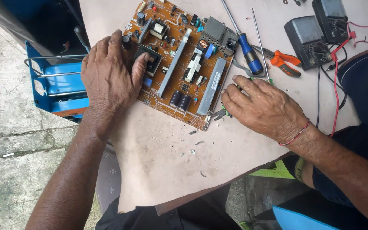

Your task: Removing electronic components from a printed circuit board using pliers on a repair bench.

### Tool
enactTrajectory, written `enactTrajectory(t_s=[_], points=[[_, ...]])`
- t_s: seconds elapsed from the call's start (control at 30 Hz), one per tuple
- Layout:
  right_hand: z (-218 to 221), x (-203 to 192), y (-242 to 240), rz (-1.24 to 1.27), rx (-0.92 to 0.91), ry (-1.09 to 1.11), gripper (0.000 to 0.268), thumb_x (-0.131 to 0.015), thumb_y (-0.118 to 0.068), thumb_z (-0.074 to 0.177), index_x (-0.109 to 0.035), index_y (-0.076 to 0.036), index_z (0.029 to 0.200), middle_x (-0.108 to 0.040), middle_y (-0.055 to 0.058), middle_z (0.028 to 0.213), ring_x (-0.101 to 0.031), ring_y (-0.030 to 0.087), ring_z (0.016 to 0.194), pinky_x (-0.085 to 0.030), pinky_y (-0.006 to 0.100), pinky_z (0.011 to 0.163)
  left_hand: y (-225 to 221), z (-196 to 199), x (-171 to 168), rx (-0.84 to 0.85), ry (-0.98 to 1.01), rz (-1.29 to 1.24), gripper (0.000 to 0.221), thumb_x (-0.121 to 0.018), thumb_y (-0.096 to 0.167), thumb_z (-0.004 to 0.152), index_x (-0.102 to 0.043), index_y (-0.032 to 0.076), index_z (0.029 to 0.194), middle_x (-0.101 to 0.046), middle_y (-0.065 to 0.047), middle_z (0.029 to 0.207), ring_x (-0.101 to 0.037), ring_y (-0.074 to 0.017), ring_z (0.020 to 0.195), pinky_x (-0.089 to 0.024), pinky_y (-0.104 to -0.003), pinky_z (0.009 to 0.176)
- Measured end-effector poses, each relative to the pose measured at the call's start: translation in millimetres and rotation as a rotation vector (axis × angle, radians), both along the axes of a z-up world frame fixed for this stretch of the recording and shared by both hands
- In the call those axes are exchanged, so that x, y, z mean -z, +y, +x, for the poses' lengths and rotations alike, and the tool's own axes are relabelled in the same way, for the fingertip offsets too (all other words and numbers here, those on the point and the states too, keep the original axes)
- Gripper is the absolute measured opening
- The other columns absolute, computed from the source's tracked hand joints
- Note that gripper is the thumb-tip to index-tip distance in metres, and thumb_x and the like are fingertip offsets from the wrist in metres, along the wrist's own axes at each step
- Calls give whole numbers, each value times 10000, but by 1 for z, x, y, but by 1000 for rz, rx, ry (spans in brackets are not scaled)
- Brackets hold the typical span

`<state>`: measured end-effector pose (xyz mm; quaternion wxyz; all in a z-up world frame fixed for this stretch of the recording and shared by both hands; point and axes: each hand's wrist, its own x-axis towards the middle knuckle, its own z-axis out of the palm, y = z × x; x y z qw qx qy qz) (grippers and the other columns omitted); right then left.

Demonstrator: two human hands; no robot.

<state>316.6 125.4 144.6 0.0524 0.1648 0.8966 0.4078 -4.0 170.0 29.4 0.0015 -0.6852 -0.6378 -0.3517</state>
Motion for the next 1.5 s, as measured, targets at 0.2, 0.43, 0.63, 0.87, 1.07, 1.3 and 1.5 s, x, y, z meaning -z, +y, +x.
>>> enactTrajectory(t_s=[0.2,0.43,0.63,0.87,1.07,1.3,1.5], points=[[-28,-13,-1,114,-9,-166,107,-565,-179,1055,-656,-167,1111,-647,3,1071,-646,190,1076,-450,291,818,1,0,5,-9,34,108,662,-465,651,1084,-584,68,1373,-673,-120,1216,-637,-363,1092,-468,-513,878],[-34,-9,-6,202,-5,-302,160,-557,-192,1031,-645,-124,1146,-650,35,1107,-628,193,1131,-430,303,832,2,0,8,-19,66,167,641,-480,638,1094,-581,65,1362,-670,-113,1209,-636,-351,1062,-480,-488,863],[-37,-11,-9,221,-39,-374,210,-489,-199,1050,-656,-125,1152,-671,55,1176,-627,222,1189,-397,347,967,0,-1,6,-3,27,167,635,-494,627,1095,-585,63,1373,-670,-110,1221,-639,-348,1079,-493,-494,866],[-47,-8,-9,248,-42,-462,233,-451,-208,1047,-648,-170,1165,-671,29,1221,-600,220,1269,-288,415,1103,1,-2,8,-20,32,159,645,-529,645,1091,-583,65,1368,-663,-114,1238,-628,-347,1094,-505,-504,822],[-60,-7,-11,113,58,-452,172,-517,-156,1032,-657,-76,1092,-650,103,1094,-659,322,1155,-421,473,1137,1,-2,8,-24,15,125,664,-538,655,1085,-571,65,1387,-647,-119,1276,-610,-352,1127,-510,-514,818],[-44,10,-10,-28,173,-383,234,-576,-77,964,-519,-198,771,-487,31,774,-498,218,666,-440,385,655,0,-2,8,-18,-3,80,656,-530,633,1087,-546,69,1424,-626,-128,1317,-605,-363,1155,-518,-524,815],[-37,12,-19,-84,357,-370,220,-594,-61,899,-537,-238,781,-507,-22,719,-572,171,611,-474,346,558,-1,-3,8,9,-79,66,605,-548,577,1083,-566,82,1432,-631,-128,1321,-608,-377,1141,-513,-532,822]])
